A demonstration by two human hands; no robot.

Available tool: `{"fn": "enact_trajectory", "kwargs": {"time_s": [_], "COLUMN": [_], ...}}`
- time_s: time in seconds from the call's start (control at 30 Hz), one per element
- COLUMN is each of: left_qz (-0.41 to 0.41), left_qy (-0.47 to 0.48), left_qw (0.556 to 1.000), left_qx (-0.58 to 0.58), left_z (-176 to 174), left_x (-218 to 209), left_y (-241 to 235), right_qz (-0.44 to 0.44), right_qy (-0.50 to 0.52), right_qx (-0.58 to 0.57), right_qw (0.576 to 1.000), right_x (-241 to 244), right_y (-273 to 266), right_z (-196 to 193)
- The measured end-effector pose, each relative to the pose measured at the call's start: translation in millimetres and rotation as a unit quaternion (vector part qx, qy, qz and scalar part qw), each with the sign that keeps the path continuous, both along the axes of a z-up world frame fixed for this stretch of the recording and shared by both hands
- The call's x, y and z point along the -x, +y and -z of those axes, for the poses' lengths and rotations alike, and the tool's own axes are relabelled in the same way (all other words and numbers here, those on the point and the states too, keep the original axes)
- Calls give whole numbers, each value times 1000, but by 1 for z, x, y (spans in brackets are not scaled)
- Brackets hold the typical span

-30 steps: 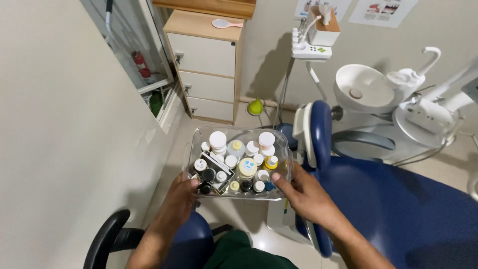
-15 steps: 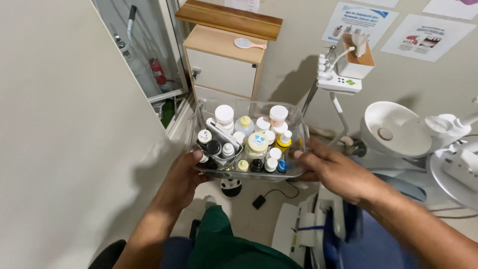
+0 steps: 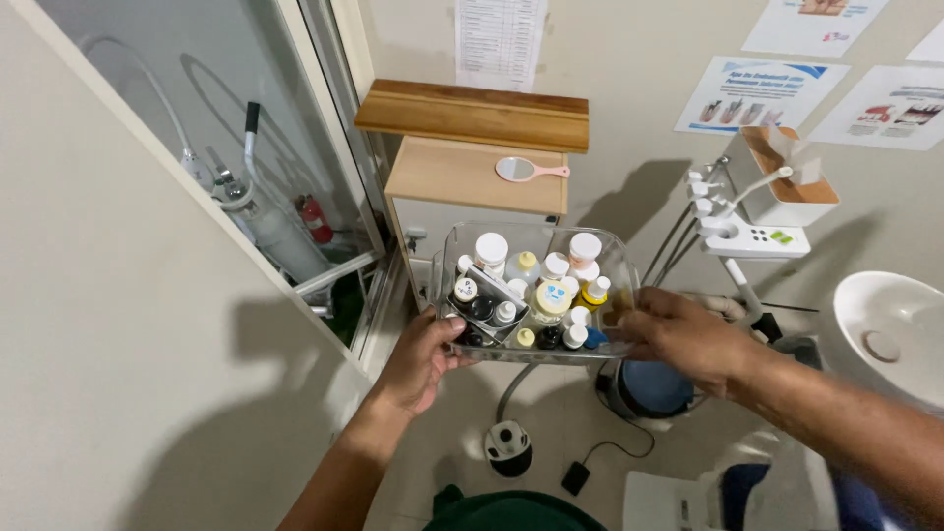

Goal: Organizing various small medical or dental bottles from a container onto a shelf.

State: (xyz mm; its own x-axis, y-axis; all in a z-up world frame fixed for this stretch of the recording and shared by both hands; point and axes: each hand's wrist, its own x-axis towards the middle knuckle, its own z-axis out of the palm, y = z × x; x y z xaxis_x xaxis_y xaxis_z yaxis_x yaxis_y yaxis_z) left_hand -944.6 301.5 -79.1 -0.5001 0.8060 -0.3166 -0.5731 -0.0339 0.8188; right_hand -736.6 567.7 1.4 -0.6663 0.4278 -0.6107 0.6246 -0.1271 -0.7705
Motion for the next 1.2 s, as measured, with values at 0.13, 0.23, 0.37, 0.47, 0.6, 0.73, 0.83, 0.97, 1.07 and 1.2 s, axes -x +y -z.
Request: {"fn": "enact_trajectory", "kwargs": {"time_s": [0.13,0.23,0.37,0.47,0.6,0.73,0.83,0.97,1.07,1.2], "left_qz": [14,19,-34,-69,-116,-128,-87,-79,-68,-74], "left_qy": [-3,-17,-45,-48,-35,-7,41,52,46,17], "left_qw": [1000,999,998,996,993,986,986,986,984,987], "left_qx": [-18,-39,-18,-11,6,110,135,134,157,141], "left_z": [24,28,92,137,181,181,217,272,271,265], "left_x": [80,124,190,236,299,345,380,421,437,449], "left_y": [20,33,54,73,106,137,157,166,175,190], "right_qz": [-18,-10,-3,8,10,9,2,4,8,7], "right_qy": [3,-9,40,79,129,113,109,131,130,104], "right_qx": [-29,-55,-107,-92,-68,-73,-73,-50,-44,-59], "right_qw": [999,998,993,993,989,991,991,990,991,993], "right_x": [71,117,177,224,283,341,371,402,416,429], "right_y": [10,19,49,76,111,144,170,188,192,197], "right_z": [5,23,65,106,156,187,223,269,274,257]}}
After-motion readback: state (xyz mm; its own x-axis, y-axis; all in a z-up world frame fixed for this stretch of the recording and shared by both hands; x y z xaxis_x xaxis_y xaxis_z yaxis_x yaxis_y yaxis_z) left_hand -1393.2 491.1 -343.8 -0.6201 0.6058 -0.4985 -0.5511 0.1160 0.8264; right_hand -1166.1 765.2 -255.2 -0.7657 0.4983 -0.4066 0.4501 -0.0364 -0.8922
